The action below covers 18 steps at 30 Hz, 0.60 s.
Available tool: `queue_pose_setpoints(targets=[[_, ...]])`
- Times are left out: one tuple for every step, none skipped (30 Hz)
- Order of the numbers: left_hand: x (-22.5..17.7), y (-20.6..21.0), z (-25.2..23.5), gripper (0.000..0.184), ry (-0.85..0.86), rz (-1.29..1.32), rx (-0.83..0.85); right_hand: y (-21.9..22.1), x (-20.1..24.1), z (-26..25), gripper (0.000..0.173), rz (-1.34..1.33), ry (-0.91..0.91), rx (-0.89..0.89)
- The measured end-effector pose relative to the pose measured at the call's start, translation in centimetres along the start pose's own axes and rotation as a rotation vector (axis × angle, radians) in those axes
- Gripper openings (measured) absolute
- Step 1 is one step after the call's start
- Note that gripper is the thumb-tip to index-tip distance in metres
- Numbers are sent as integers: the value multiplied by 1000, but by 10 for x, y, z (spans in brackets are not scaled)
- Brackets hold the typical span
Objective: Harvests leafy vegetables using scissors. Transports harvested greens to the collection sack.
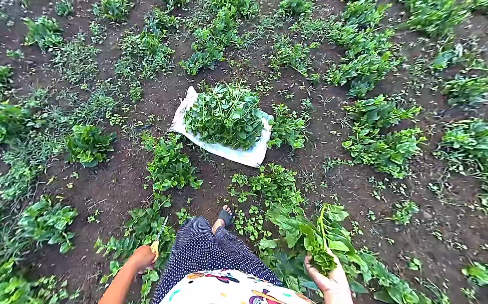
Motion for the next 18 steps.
queue_pose_setpoints(targets=[[-18, -9, 5, 41, 27, 14, 0, 19, 7, -2, 21, 6, -5, -8], [-35, -18, 10, 40, 44, 21, 1, 36, 12, -4, 21, 13, -4, -8], [-50, -28, 13, 40, 52, 16, 4, 52, 15, -7, 21, 18, 4, 4], [-63, -36, 14, 40, 59, 1, 5, 67, 16, -10, 20, 23, 17, 17], [-77, -45, 14, 40, 59, -16, 7, 82, 17, -14, 19, 33, 29, 27], [-91, -54, 14, 39, 59, -43, 8, 97, 17, -16, 18, 49, 35, 28], [-104, -64, 11, 39, 63, -69, 11, 112, 18, -19, 18, 73, 40, 31], [-117, -75, 6, 40, 66, -97, 13, 128, 18, -22, 18, 91, 47, 35], [-130, -87, 1, 40, 68, -117, 10, 144, 16, -26, 18, 104, 57, 37], [-141, -98, -6, 40, 62, -127, 5, 160, 14, -33, 18, 119, 66, 38], [-153, -110, -13, 40, 52, -133, 3, 178, 12, -39, 18, 134, 75, 35], [-165, -123, -19, 40, 43, -137, 2, 196, 9, -46, 19, 150, 84, 32], [-176, -136, -25, 41, 38, -141, -2, 215, 5, -54, 20, 169, 94, 32], [-187, -149, -30, 41, 34, -144, 4, 237, 1, -62, 21, 185, 109, 33], [-198, -163, -35, 41, 35, -153, 8, 264, -5, -69, 22, 213, 119, 30], [-210, -180, -42, 41, 46, -172, 3, 293, -10, -74, 23, 232, 128, 34], [-224, -198, -47, 41, 58, -200, 0, 324, -15, -80, 24, 246, 131, 42], [-240, -215, -51, 42, 66, -218, -4, 356, -17, -86, 24, 271, 130, 57]])
Point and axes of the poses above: each hand's wrist, its own z-axis away from the middle knuckle, its own y-axis out of the palm, x = y × z, the point moved 1 cm from there along -z, towards the middle knuckle, and after that the axes turned 10 degrees about -y, right-handed, at the moved point
